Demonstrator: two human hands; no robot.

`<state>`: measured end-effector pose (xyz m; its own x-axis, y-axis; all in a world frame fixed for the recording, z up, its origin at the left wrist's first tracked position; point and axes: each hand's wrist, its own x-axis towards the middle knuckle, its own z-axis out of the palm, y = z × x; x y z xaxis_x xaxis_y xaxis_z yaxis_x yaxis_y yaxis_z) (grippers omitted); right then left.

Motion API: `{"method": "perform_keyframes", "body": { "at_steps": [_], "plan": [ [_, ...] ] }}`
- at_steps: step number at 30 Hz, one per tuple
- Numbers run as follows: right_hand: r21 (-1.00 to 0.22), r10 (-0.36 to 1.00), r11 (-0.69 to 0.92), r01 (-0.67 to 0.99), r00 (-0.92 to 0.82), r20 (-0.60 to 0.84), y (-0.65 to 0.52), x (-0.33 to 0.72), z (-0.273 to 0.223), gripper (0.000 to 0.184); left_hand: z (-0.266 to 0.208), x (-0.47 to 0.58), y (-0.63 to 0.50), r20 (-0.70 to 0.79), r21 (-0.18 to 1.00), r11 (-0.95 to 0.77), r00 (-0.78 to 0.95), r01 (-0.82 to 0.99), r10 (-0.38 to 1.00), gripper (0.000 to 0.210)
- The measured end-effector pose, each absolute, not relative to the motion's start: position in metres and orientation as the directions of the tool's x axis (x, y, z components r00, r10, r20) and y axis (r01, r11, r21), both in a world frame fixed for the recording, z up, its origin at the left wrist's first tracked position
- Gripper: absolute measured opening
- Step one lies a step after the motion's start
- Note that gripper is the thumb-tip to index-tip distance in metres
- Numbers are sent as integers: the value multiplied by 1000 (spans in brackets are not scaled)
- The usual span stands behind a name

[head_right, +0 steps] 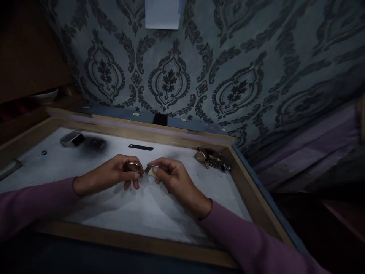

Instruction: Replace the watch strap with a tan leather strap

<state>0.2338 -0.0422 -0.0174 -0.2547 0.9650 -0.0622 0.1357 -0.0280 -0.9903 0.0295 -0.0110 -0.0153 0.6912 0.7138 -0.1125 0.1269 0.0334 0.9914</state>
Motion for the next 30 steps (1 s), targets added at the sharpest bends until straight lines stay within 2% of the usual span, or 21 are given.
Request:
{"method": "perform_keyframes", "body": {
  "at_steps": [8,12,23,30],
  "plan": [
    [-991,970,-117,60,-208,-127,-39,232,-23,26,-15,30,-13,-132,985,17,683,173,719,13],
    [-988,968,-134,73,-202,-147,-39,232,-24,27,-14,31,-14,-126,981,-11,684,192,719,12],
    [-989,959,22,148,-281,-20,-41,234,-21,26,-17,29,-14,-107,980,-44,695,196,711,10],
    [-986,961,11,167,-274,-36,-42,233,-22,22,-16,29,-14,-124,975,-43,689,220,714,7]
  ]
}}
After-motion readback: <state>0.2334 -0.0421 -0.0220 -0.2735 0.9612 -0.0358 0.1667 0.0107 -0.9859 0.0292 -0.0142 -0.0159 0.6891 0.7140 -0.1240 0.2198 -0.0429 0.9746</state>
